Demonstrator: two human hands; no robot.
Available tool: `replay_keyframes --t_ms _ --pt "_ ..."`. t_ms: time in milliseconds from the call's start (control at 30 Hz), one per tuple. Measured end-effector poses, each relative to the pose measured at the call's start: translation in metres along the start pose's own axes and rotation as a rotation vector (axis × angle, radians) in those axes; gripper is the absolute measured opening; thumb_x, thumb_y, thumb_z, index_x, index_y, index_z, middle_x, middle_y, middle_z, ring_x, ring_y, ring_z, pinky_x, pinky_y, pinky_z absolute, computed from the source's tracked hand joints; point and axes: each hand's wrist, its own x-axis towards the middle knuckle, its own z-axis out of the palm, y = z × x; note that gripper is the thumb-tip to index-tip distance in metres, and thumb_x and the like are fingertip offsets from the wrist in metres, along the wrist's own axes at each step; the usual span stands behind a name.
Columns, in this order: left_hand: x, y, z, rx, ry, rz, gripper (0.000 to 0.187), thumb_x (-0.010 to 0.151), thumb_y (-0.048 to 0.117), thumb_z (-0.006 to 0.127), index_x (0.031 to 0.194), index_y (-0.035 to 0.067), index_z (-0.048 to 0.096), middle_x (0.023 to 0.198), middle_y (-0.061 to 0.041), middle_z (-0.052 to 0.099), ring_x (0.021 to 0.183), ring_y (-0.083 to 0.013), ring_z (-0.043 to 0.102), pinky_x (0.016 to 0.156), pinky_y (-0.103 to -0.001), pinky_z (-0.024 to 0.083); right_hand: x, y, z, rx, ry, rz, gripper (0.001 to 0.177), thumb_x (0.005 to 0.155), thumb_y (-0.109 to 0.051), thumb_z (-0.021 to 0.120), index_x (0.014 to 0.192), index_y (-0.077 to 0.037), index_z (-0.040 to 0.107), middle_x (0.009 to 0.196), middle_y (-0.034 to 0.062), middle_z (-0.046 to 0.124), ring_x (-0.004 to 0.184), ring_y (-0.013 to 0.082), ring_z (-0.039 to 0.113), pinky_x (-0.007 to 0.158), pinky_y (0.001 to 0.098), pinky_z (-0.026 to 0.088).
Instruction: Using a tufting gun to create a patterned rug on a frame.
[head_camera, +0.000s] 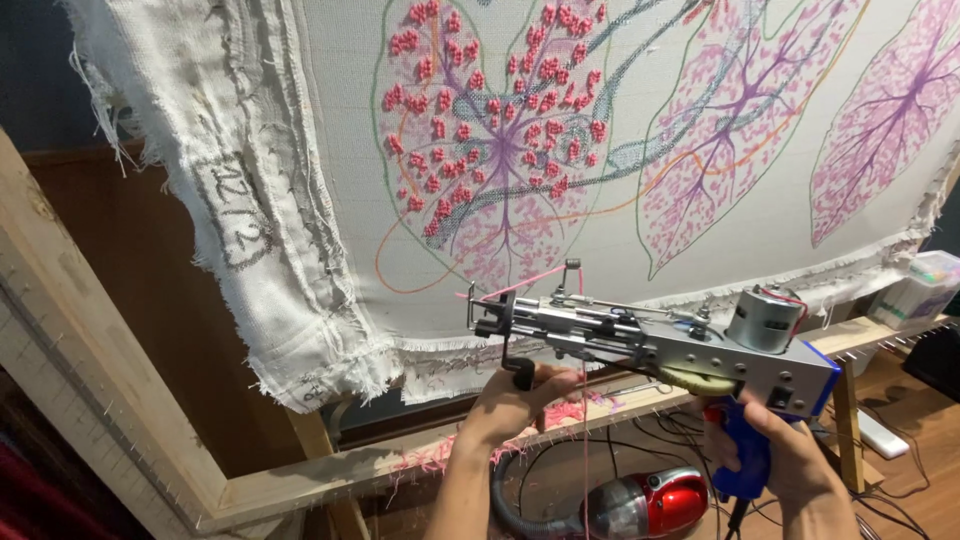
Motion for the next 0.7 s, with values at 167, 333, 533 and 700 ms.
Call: replay_keyframes --t_ms 167,333,533,700 --pt "0.002 0.005 0.011 0.026 -0.059 0.067 0.037 0.069 0.039 0.065 0.095 0.014 0.070 0.095 -0.009 0.072 0.073 -0.0173 0.066 0.060 -0.026 0.054 -0.009 -0.009 0.000 0.019 0.019 -0.154 0.052 0.071 -0.021 0.067 0.110 0.012 0.054 0.080 0.0203 0.068 0.039 0.0120 0.049 0.032 0.0242 0.039" --pt "0.004 0.006 0.016 -0.085 -0.157 0.188 0.037 0.073 0.030 0.067 0.100 0.004 0.068 0.070 -0.009 0.065 0.053 -0.0142 0.054 0.043 -0.026 0.057 -0.017 -0.010 -0.010 0.053 0.088 -0.095 0.036 0.069 -0.001 0.059 0.102 0.013 0.054 0.079 0.0241 0.064 0.043 0.0162 0.046 0.036 0.0285 0.037" --pt "0.011 -0.006 0.020 -0.067 -0.160 0.190 0.030 0.072 0.030 0.068 0.095 0.011 0.069 0.087 -0.010 0.071 0.055 -0.0120 0.062 0.037 -0.020 0.049 -0.018 -0.022 -0.001 0.025 0.010 -0.063 0.026 0.071 -0.003 0.057 0.089 0.016 0.057 0.045 0.0111 0.047 0.033 0.0171 0.043 0.032 0.0295 0.034" --pt "0.006 0.006 0.025 -0.066 -0.138 0.042 0.037 0.070 0.030 0.068 0.099 0.006 0.068 0.087 -0.012 0.071 0.053 -0.0130 0.059 0.036 -0.020 0.047 -0.017 -0.020 -0.009 -0.124 0.097 -0.068 0.026 0.068 -0.010 0.061 0.083 0.011 0.066 0.041 0.0061 0.048 0.029 0.0142 0.040 0.030 0.0258 0.032"
